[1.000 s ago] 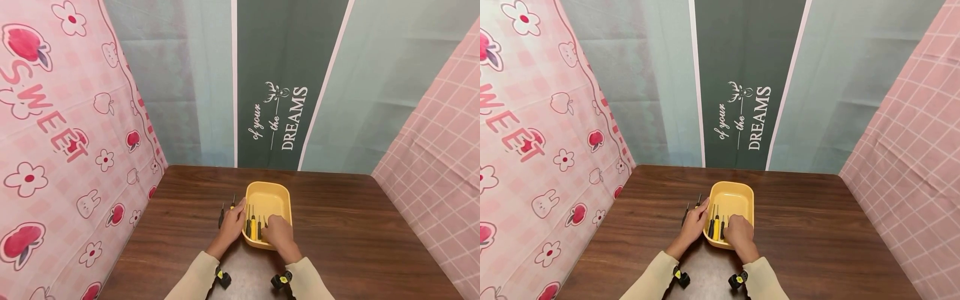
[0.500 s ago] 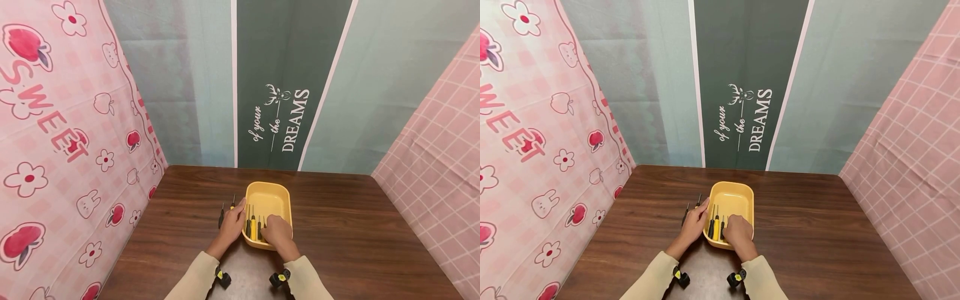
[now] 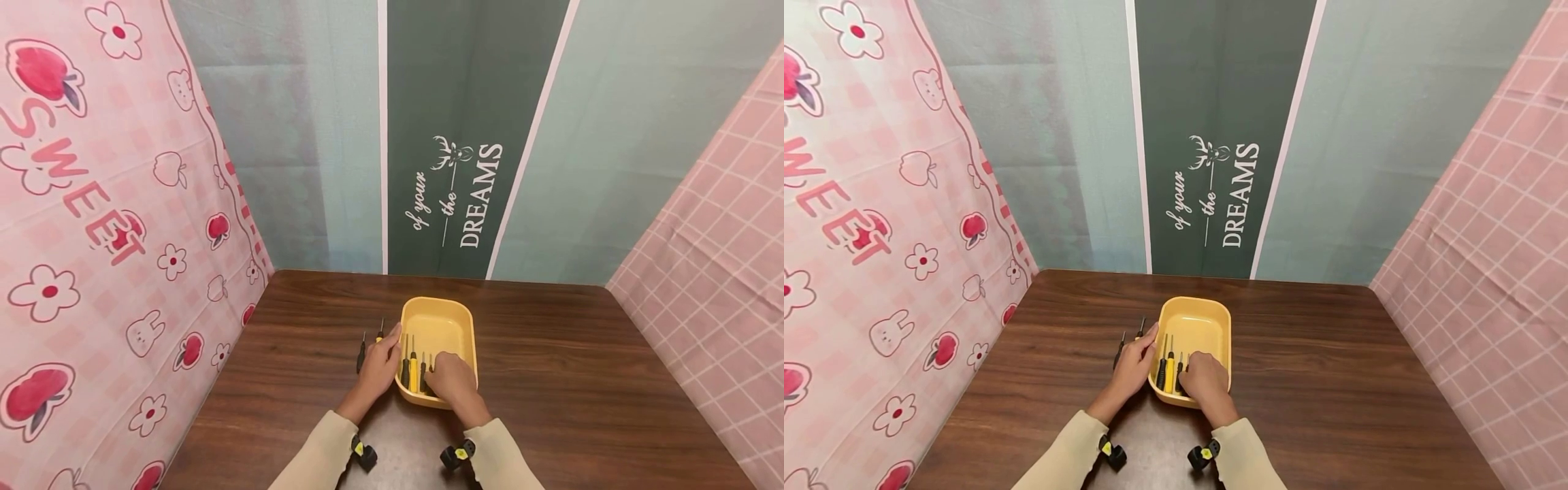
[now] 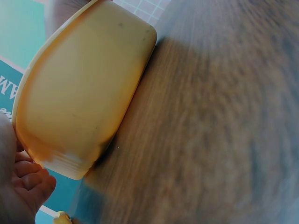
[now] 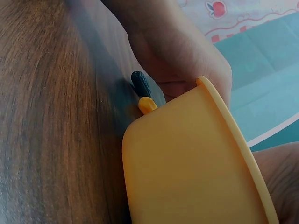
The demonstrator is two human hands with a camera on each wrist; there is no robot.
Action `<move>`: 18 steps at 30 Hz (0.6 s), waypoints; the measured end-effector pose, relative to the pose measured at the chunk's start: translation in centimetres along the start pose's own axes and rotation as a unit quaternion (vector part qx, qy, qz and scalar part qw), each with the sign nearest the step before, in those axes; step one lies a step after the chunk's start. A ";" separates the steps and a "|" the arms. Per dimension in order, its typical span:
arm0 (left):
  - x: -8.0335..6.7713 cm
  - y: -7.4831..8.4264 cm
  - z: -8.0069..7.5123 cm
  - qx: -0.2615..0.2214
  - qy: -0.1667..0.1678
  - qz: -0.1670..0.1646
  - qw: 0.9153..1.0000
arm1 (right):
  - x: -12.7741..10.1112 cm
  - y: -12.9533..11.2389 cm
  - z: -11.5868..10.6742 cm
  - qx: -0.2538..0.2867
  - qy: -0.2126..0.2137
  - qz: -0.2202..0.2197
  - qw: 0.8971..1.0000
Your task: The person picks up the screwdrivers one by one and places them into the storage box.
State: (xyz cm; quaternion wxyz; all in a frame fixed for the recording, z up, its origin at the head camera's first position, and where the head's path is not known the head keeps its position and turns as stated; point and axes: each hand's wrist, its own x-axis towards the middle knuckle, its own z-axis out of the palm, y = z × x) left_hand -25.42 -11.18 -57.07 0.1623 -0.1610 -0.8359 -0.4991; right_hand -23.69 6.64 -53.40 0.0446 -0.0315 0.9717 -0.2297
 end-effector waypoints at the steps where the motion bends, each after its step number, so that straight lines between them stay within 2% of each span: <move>1: 0.0 0.0 0.0 0.001 0.001 0.000 1.000 | 0.0 0.0 0.0 0.002 0.000 0.000 1.000; 18: -0.2 -0.3 0.0 0.005 -0.008 0.003 1.000 | -0.2 0.3 0.6 0.032 0.009 -0.016 0.999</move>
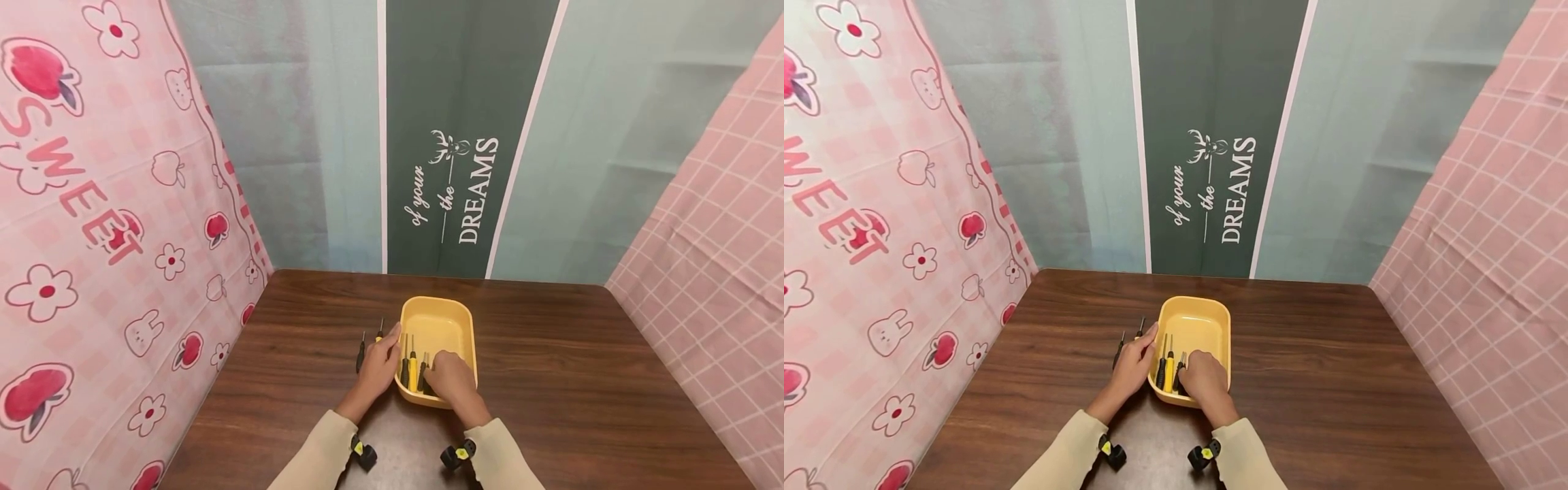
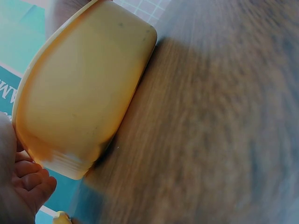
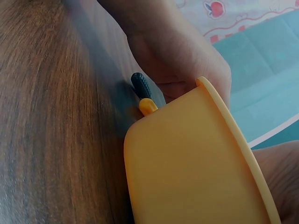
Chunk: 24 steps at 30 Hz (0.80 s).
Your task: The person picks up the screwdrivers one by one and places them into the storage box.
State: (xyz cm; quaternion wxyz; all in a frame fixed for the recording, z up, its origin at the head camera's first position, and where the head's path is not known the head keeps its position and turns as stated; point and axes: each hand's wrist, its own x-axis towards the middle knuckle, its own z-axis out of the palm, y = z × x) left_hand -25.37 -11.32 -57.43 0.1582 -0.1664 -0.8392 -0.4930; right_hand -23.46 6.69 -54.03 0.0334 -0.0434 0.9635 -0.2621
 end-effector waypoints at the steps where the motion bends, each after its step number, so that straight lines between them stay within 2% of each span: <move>1: 0.0 0.0 0.0 0.000 0.000 0.001 1.000 | 0.0 0.0 0.0 0.000 0.002 -0.003 1.000; 8: -0.1 0.0 0.0 -0.003 0.000 0.003 1.000 | -0.1 0.0 0.1 -0.001 0.008 -0.013 1.000; 17: -0.1 0.0 0.1 0.000 0.003 -0.002 1.000 | -0.2 -0.2 -0.2 0.000 0.009 -0.001 1.000; 20: -0.1 0.1 0.1 0.000 0.002 -0.002 1.000 | -0.2 -0.2 -0.3 -0.009 0.019 0.003 1.000; 24: 0.0 0.2 0.1 -0.004 0.003 -0.002 1.000 | -0.4 -0.1 -0.6 -0.014 0.053 -0.009 0.998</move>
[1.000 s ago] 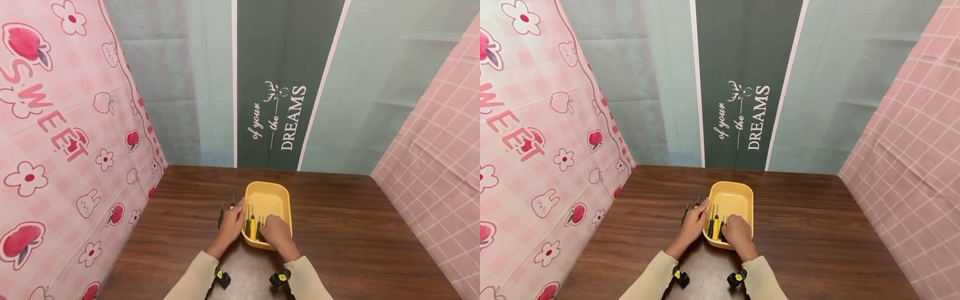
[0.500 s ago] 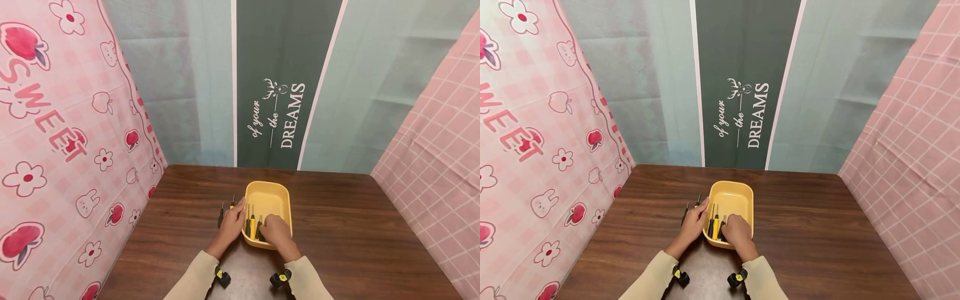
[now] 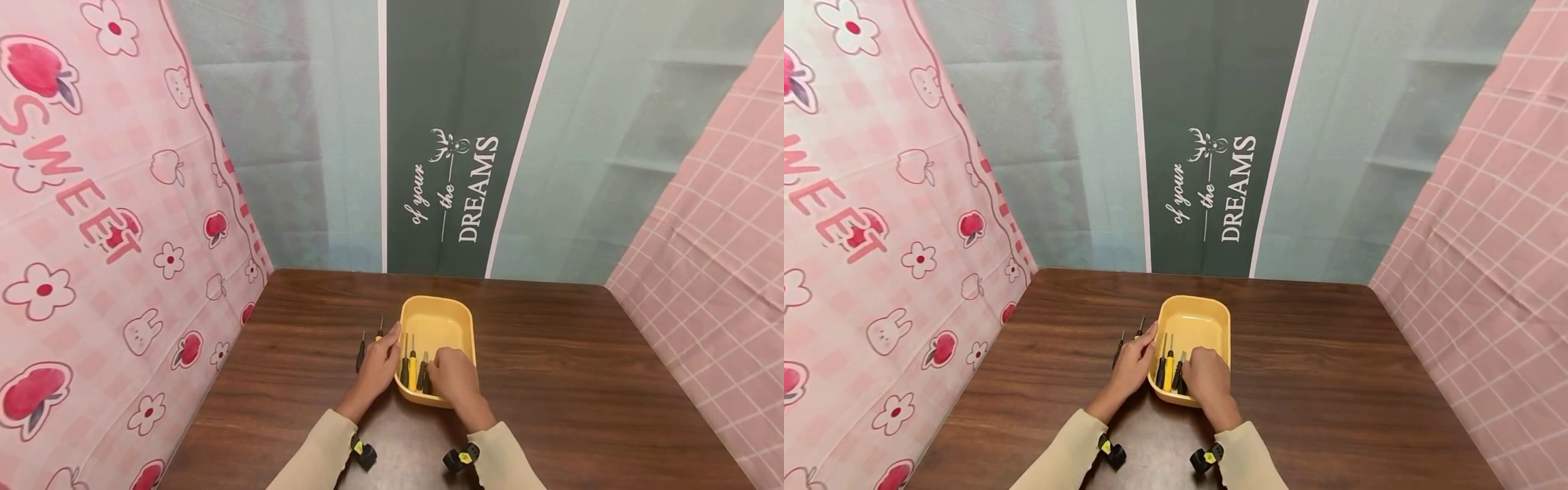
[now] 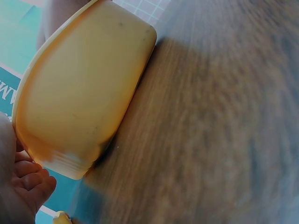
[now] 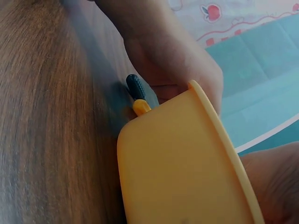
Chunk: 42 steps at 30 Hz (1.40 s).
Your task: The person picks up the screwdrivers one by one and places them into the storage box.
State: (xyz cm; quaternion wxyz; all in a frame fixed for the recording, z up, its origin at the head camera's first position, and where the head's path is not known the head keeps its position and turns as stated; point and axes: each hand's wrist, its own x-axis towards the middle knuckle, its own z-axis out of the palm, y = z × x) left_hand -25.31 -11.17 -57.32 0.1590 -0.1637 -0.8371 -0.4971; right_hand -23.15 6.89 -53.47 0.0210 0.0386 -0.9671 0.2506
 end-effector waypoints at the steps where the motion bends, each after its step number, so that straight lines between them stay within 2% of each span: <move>1: 0.0 0.0 0.0 0.002 0.001 0.001 1.000 | 0.0 0.0 -0.1 0.003 0.010 -0.005 1.000; 7: 0.0 0.0 0.0 -0.001 0.003 0.003 1.000 | -0.2 0.3 -0.8 0.021 0.074 -0.035 0.996; 15: 0.0 -0.1 0.0 -0.001 0.001 0.000 1.000 | 0.0 1.1 -1.6 0.026 0.176 -0.066 0.982; 25: 0.0 0.0 0.0 0.002 0.010 0.009 1.000 | 0.2 2.3 -2.6 0.025 0.233 -0.054 0.971; 36: 0.0 -0.1 0.0 0.002 0.006 0.001 1.000 | 0.5 4.1 -2.7 0.031 0.286 -0.042 0.957; 42: 0.0 0.0 0.0 0.002 0.006 0.006 1.000 | 0.6 4.9 -2.5 0.041 0.295 -0.034 0.954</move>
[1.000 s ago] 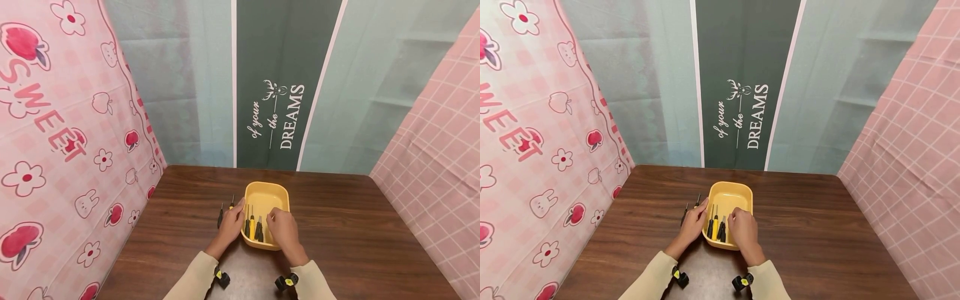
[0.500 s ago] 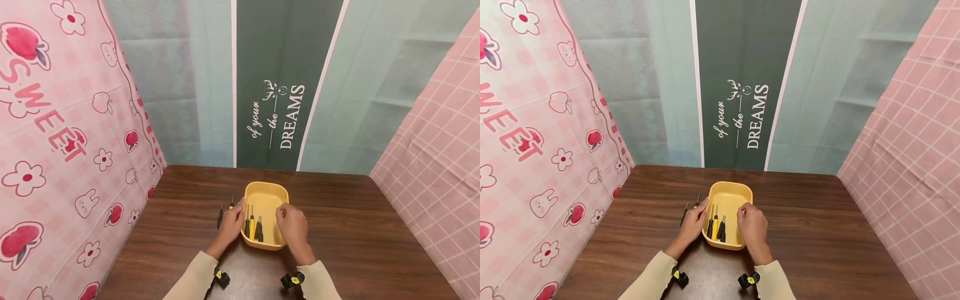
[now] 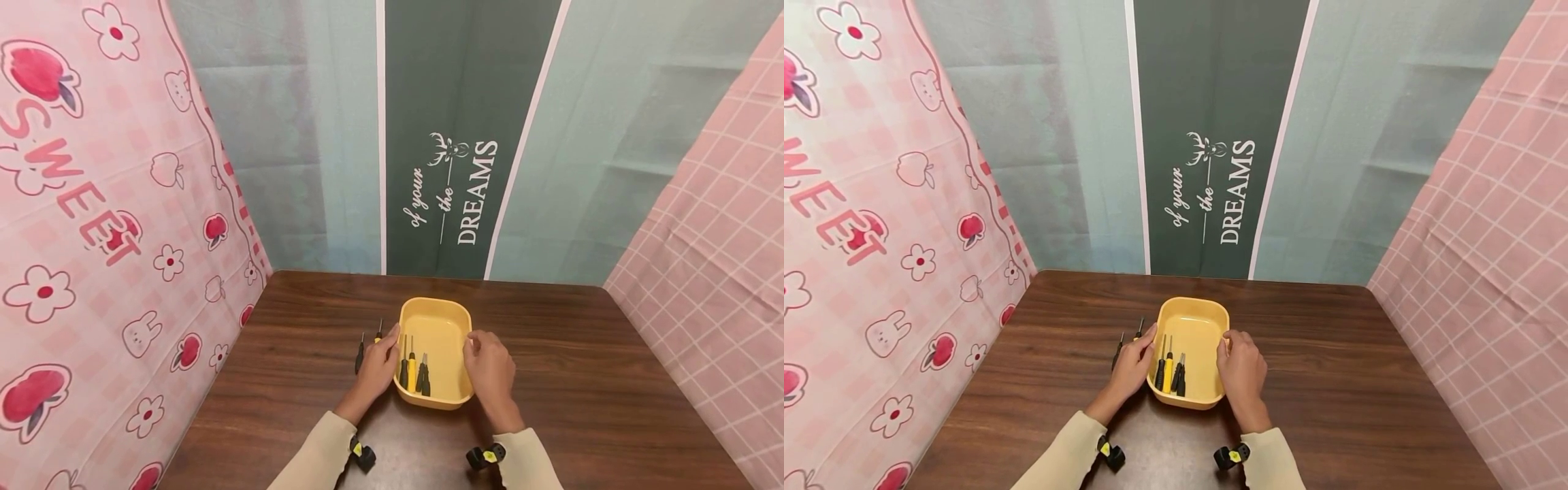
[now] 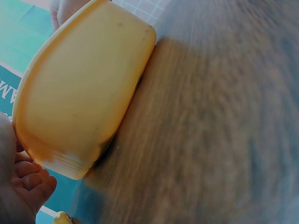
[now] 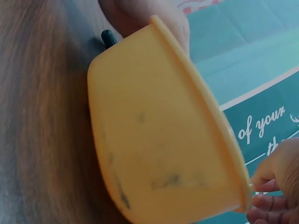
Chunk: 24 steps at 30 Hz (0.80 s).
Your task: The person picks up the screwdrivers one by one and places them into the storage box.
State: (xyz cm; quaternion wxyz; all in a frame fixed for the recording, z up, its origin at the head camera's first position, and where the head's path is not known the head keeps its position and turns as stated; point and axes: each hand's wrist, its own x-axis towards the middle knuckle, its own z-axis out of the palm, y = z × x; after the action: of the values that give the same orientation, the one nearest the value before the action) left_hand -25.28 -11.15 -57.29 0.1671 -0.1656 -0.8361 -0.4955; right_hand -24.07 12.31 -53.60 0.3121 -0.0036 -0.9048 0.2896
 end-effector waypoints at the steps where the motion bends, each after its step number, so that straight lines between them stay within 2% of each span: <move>1: 0.0 0.0 0.0 -0.001 0.000 0.001 1.000 | 0.0 0.1 0.0 0.002 0.000 0.004 1.000; 10: 0.1 0.1 0.0 0.000 0.001 -0.001 1.000 | -0.1 1.0 0.3 0.012 -0.006 0.018 1.000; 19: 0.0 0.3 -0.1 0.001 0.001 -0.001 1.000 | -0.2 1.4 0.6 0.030 -0.034 0.005 0.999; 24: 0.0 0.4 -0.1 0.005 0.000 -0.009 1.000 | -0.2 1.6 0.9 0.053 -0.027 -0.001 0.998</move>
State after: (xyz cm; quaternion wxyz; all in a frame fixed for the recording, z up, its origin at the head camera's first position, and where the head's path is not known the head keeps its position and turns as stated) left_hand -25.14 -11.04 -56.94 0.1633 -0.1577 -0.8401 -0.4927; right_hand -24.72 13.16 -55.18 0.2880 0.0216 -0.8962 0.3367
